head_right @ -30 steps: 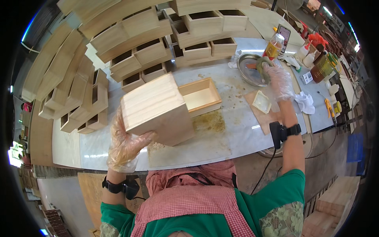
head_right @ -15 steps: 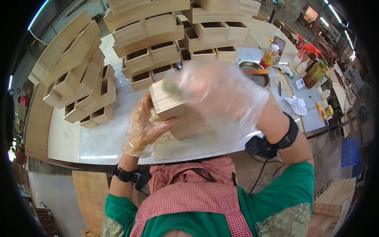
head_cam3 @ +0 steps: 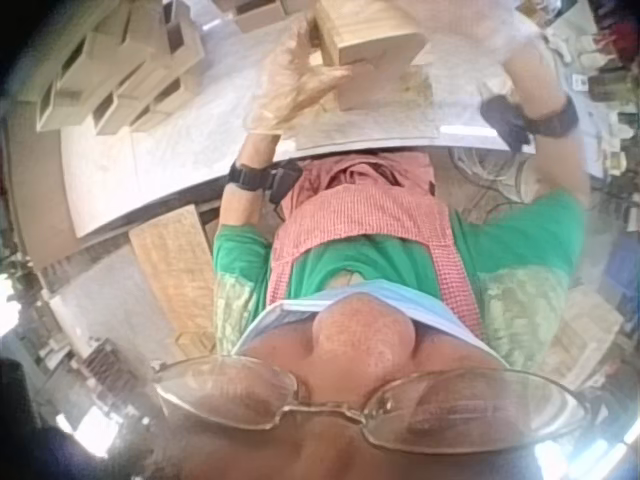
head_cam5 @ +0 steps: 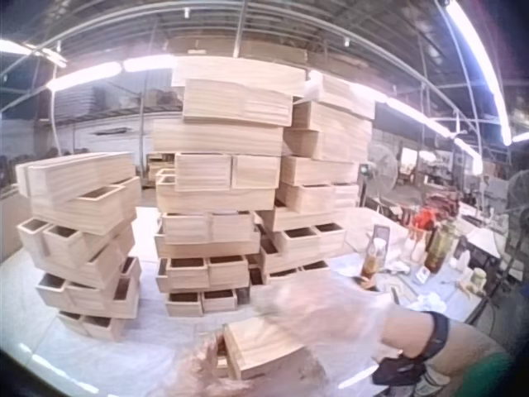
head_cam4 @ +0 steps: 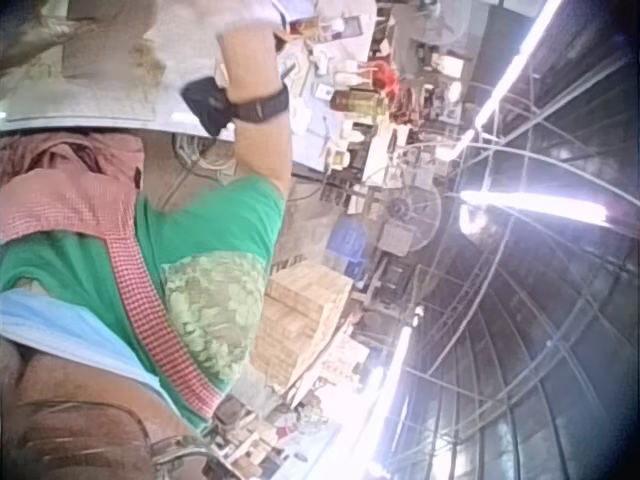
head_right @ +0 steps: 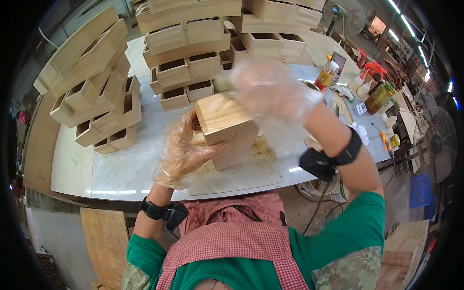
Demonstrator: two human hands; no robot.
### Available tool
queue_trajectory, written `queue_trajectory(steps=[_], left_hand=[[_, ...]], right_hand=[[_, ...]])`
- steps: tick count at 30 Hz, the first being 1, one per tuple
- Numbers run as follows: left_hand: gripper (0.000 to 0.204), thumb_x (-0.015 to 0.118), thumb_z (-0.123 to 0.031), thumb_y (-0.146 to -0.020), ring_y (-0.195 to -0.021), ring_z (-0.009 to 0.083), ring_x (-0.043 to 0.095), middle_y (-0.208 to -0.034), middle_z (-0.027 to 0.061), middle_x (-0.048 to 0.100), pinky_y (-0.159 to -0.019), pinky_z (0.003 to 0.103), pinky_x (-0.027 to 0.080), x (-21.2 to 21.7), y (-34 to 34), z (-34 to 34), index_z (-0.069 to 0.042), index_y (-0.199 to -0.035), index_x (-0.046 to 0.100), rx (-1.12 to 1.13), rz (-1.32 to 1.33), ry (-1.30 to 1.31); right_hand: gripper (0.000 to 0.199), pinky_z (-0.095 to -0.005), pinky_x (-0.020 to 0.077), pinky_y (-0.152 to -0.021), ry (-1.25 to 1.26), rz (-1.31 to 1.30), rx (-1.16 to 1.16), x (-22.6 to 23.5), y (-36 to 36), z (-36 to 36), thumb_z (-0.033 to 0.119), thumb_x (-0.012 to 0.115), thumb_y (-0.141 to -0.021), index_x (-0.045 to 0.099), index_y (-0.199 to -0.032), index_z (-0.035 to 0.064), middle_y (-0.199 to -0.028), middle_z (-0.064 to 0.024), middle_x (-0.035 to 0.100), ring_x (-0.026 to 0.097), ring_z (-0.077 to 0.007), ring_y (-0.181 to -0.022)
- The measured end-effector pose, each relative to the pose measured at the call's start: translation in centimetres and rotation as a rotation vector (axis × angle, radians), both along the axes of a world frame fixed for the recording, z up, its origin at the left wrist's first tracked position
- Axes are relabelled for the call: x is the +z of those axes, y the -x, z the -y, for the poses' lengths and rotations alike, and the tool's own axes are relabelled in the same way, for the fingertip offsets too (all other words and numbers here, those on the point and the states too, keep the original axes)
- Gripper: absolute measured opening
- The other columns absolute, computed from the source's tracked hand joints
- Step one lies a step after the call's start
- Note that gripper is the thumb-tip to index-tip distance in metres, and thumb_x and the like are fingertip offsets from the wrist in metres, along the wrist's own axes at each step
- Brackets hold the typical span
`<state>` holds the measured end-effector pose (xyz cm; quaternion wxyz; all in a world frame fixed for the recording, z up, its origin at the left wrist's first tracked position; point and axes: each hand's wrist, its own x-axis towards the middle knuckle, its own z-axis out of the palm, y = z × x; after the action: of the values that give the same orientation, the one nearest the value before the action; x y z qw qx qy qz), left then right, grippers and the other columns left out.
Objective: The person applies a finish to small wooden boxes using a cloth. They repeatedly pick up boxes, wipe all surfaces with the cloth, and place the finished boxes on a nearby wooden table.
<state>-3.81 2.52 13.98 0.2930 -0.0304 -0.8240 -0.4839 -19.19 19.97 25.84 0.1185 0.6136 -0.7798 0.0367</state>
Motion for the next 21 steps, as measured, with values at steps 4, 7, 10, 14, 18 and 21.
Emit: queue_trajectory(steps=[4, 7, 10, 14, 18, 21], left_hand=[[0.091, 0.095, -0.026, -0.070, -0.111, 0.0218, 0.063, -0.119, 0.0116, 0.066, -0.099, 0.036, 0.052, 0.2, -0.4, 0.5, 0.002, -0.142, 0.047, -0.002, 0.107, 0.005], [0.092, 0.094, -0.031, -0.071, -0.115, 0.0277, 0.064, -0.128, 0.0171, 0.064, -0.101, 0.038, 0.052, 1.2, -0.5, 0.4, -0.001, -0.144, 0.046, -0.041, 0.138, 0.023], [0.091, 0.094, -0.029, -0.070, -0.112, 0.0253, 0.064, -0.124, 0.0153, 0.065, -0.099, 0.037, 0.052, 0.4, 0.4, 0.3, 0.000, -0.143, 0.047, -0.085, 0.050, 0.018], [0.088, 0.094, -0.025, -0.069, -0.106, 0.0201, 0.066, -0.117, 0.0117, 0.067, -0.097, 0.035, 0.053, -0.7, 0.1, 0.5, 0.001, -0.140, 0.049, -0.010, 0.020, 0.005], [0.088, 0.094, -0.024, -0.069, -0.106, 0.0197, 0.066, -0.118, 0.0115, 0.066, -0.096, 0.034, 0.053, -0.5, 0.2, 0.4, 0.001, -0.140, 0.049, -0.004, 0.058, 0.002], [0.093, 0.094, -0.033, -0.069, -0.119, 0.0298, 0.062, -0.125, 0.0170, 0.066, -0.100, 0.038, 0.051, 0.4, 0.0, 0.4, 0.000, -0.143, 0.048, -0.029, 0.143, 0.024]], right_hand=[[0.030, -0.0414, 0.0544, -0.093, -0.017, 0.006, 0.085, 0.1, -2.0, -2.2, 0.015, 0.067, -0.088, 0.068, -0.118, 0.0085, -0.111, -0.0141, 0.069, 0.067, -0.0306, -0.106], [0.030, -0.0429, 0.0552, -0.088, 0.113, 0.034, 0.294, -0.9, -3.4, -0.3, 0.018, 0.068, -0.089, 0.068, -0.117, 0.0091, -0.106, -0.0131, 0.069, 0.068, -0.0316, -0.100], [0.031, -0.0426, 0.0549, -0.086, 0.112, 0.025, 0.256, -0.6, -1.9, 1.3, 0.021, 0.069, -0.089, 0.069, -0.118, 0.0096, -0.104, -0.0129, 0.069, 0.068, -0.0316, -0.098], [0.032, -0.0407, 0.0541, -0.087, 0.028, -0.021, 0.008, 1.5, -0.9, -0.4, 0.023, 0.069, -0.091, 0.069, -0.119, 0.0091, -0.105, -0.0140, 0.070, 0.067, -0.0319, -0.100], [0.027, -0.0407, 0.0544, -0.083, 0.194, -0.106, 0.269, -0.3, -0.4, -1.6, 0.022, 0.067, -0.093, 0.069, -0.115, 0.0065, -0.099, -0.0141, 0.069, 0.066, -0.0328, -0.094], [0.030, -0.0406, 0.0545, -0.077, 0.219, 0.082, 0.305, -2.5, -0.8, -1.2, 0.016, 0.067, -0.089, 0.067, -0.118, 0.0075, -0.099, -0.0123, 0.068, 0.066, -0.0302, -0.090]])
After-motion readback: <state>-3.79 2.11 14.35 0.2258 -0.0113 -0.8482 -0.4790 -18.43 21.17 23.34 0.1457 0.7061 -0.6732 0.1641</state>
